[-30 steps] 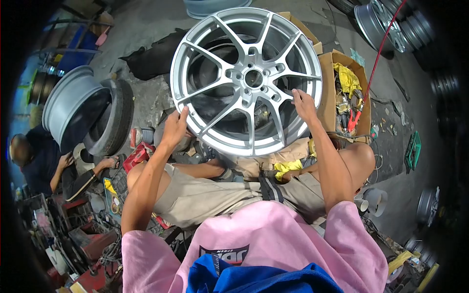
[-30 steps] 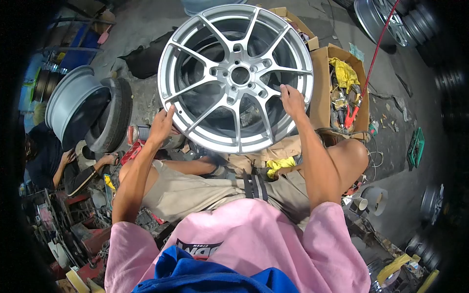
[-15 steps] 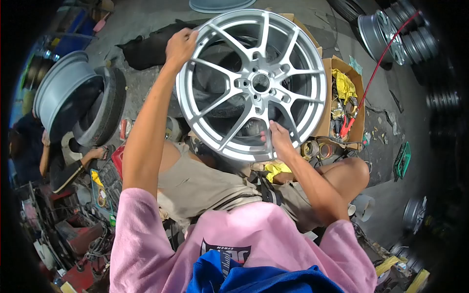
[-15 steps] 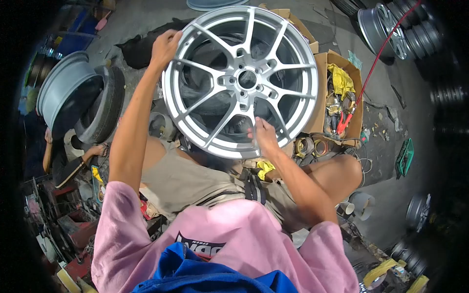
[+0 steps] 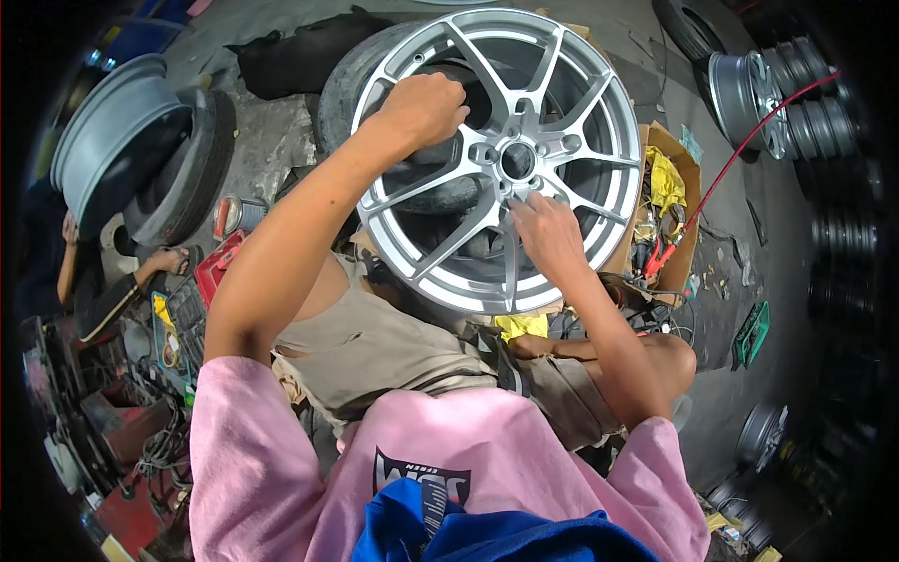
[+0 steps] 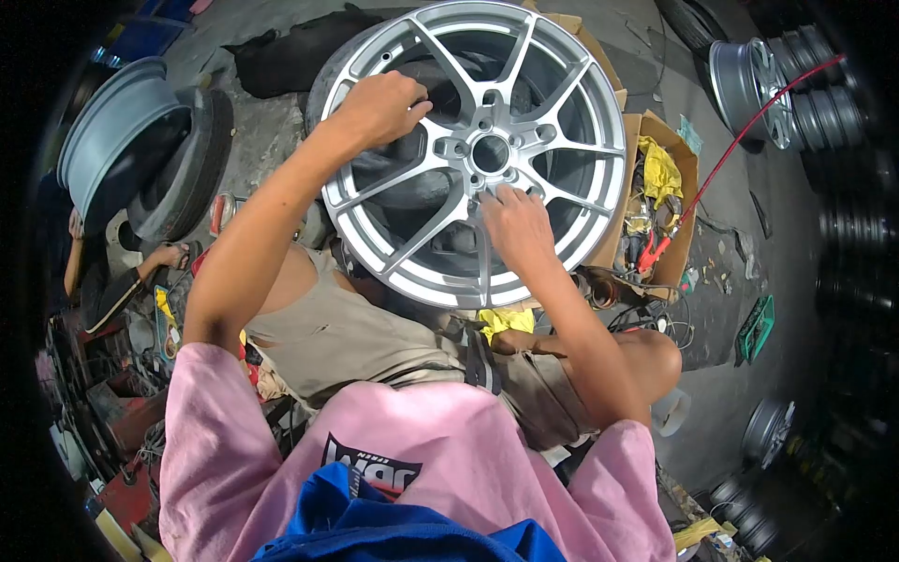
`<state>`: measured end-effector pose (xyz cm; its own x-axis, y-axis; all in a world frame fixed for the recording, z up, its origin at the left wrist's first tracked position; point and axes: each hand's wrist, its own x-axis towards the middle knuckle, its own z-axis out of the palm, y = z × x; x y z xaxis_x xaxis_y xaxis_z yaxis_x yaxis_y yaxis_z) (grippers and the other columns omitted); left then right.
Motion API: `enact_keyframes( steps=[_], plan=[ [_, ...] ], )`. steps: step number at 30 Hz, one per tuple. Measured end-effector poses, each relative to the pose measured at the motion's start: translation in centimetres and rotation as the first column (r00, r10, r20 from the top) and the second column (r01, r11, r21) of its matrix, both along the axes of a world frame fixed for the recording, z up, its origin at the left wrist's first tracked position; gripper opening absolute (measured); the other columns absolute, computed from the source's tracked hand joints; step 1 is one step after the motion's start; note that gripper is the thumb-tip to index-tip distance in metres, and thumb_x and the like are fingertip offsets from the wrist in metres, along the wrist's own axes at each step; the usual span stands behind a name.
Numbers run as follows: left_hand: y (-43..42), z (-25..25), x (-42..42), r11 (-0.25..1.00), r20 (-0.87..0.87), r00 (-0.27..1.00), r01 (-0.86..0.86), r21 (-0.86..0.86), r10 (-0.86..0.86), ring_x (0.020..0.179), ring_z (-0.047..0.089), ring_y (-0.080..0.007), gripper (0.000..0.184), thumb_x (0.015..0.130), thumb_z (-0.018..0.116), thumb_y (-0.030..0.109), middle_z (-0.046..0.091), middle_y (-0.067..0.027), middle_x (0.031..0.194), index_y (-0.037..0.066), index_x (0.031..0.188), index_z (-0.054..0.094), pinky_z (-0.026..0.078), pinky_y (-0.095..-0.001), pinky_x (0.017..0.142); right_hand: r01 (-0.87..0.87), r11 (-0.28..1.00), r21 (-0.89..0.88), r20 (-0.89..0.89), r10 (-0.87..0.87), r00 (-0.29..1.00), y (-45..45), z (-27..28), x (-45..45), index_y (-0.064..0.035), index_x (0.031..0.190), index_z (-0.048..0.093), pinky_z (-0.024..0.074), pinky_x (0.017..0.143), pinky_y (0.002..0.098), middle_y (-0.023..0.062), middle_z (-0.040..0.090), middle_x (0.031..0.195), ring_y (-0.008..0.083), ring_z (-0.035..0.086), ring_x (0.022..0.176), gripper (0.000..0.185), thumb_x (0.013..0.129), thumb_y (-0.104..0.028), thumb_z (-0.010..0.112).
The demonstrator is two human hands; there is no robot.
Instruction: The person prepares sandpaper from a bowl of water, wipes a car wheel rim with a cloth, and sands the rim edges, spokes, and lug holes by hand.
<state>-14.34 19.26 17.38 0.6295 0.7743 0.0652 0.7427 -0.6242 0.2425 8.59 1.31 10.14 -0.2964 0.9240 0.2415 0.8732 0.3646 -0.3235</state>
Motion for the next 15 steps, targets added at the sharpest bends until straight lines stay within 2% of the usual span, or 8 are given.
enact_keyframes(
  steps=[2,6,8,12,15],
  plan=[
    [-0.1,-0.1,0.4,0.999,-0.195,0.980,-0.035,-0.030,0.029,0.091,0.073,-0.0404,0.036,0.101,0.064,0.033,0.076,-0.0220,0.090,0.002,0.092,0.079,0.058,-0.0489,0.087,-0.003,0.998,-0.070,0.229,0.019,0.973,1.8,-1.0,-0.1,-0.0031,0.115,0.075,0.0535,0.076,0.0458,0.0157,0.065,0.085,0.0362,0.069,0.078,0.023,0.099,-0.016,0.065],
    [-1.1,-0.5,0.1,0.997,-0.205,0.977,0.059,0.039,-0.050,0.090,0.074,-0.0383,0.041,0.102,0.062,0.036,0.076,-0.0202,0.086,0.002,0.087,0.079,0.057,-0.0480,0.088,0.049,0.978,-0.205,0.266,0.008,0.964,1.5,-0.2,-0.8,-0.0031,0.110,0.074,0.0565,0.069,0.0475,0.0176,0.069,0.078,0.0387,0.071,0.072,0.020,0.098,-0.016,0.064],
    [-1.6,-0.9,0.1,0.991,-0.178,0.979,0.118,0.071,-0.103,0.087,0.074,-0.0372,0.040,0.101,0.063,0.037,0.076,-0.0184,0.084,0.004,0.085,0.078,0.056,-0.0471,0.089,0.008,0.970,-0.243,0.207,0.044,0.977,0.4,1.2,-1.1,-0.0014,0.093,0.070,0.0571,0.064,0.0464,0.0182,0.070,0.075,0.0377,0.071,0.068,0.011,0.091,-0.007,0.061],
    [-2.0,-1.1,0.4,0.990,-0.137,0.985,0.121,0.076,-0.109,0.086,0.074,-0.0369,0.034,0.098,0.068,0.034,0.075,-0.0171,0.083,0.004,0.083,0.077,0.054,-0.0493,0.091,0.088,0.973,-0.214,0.429,0.012,0.903,1.8,0.6,-2.0,-0.0035,0.091,0.069,0.0589,0.067,0.0437,0.0167,0.072,0.077,0.0339,0.075,0.072,0.008,0.089,-0.007,0.062],
    [-2.2,-1.2,0.1,0.989,-0.076,0.989,0.131,0.068,-0.126,0.087,0.074,-0.0367,0.032,0.096,0.071,0.032,0.075,-0.0171,0.083,0.004,0.083,0.077,0.054,-0.0496,0.092,0.061,0.965,-0.256,0.428,0.056,0.902,2.6,0.5,-2.0,-0.0037,0.092,0.070,0.0587,0.067,0.0432,0.0155,0.072,0.076,0.0324,0.075,0.071,0.009,0.089,-0.008,0.062]
  ],
)
